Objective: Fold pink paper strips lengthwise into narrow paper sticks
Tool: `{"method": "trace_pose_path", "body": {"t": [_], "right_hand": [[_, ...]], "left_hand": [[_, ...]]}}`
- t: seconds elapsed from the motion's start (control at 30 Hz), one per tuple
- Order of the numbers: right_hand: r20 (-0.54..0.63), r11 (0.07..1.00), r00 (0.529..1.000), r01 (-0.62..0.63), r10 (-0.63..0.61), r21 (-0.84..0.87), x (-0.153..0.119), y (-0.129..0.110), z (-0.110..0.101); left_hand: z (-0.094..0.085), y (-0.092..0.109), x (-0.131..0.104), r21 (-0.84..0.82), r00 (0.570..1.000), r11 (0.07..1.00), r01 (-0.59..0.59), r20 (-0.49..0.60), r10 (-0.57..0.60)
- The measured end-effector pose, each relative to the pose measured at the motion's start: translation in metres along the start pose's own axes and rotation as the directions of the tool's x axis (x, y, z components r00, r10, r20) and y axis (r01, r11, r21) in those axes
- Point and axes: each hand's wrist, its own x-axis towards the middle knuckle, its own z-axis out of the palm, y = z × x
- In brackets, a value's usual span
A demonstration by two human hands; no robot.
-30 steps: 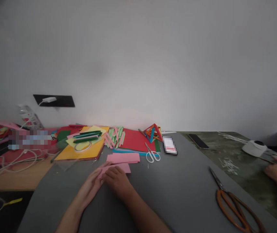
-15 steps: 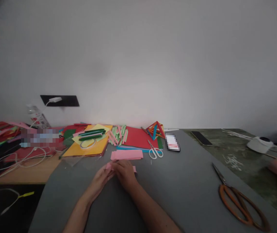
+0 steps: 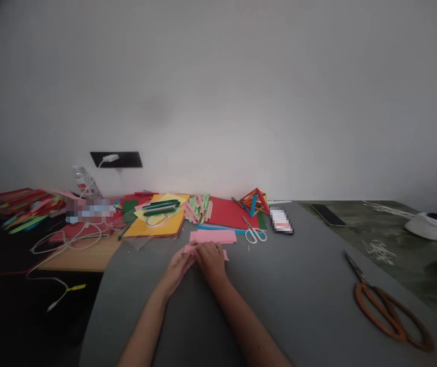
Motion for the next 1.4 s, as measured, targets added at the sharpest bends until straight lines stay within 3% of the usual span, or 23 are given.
{"method": "trace_pose_path", "body": {"t": [0.17, 0.5, 0.93, 1.27, 1.4], "right_hand": [[-0.082, 0.990, 0.989, -0.129, 0.125, -0.052, -0.002, -0.013, 0.003], [-0.019, 0.984, 0.999, -0.043, 0.040, -0.175, -0.003, -0.010, 0.006], [-0.043, 0.990, 0.996, -0.077, 0.073, -0.116, -0.003, -0.010, 0.007], [-0.081, 0.986, 0.993, -0.091, 0.081, -0.136, 0.000, -0.011, 0.007], [-0.154, 0.994, 0.985, -0.091, 0.080, -0.064, -0.004, -0.013, 0.000]], "left_hand": [[0.001, 0.000, 0.000, -0.014, 1.000, 1.000, 0.000, 0.028, 0.001], [0.004, -0.002, -0.001, 0.048, 0.997, 0.999, -0.016, 0.074, 0.013], [0.000, -0.005, 0.000, 0.059, 0.998, 0.998, -0.027, 0.061, 0.023], [0.004, -0.001, -0.002, 0.044, 0.999, 0.999, 0.001, 0.053, -0.003], [0.001, -0.005, 0.001, 0.013, 1.000, 1.000, -0.017, -0.013, 0.017]]}}
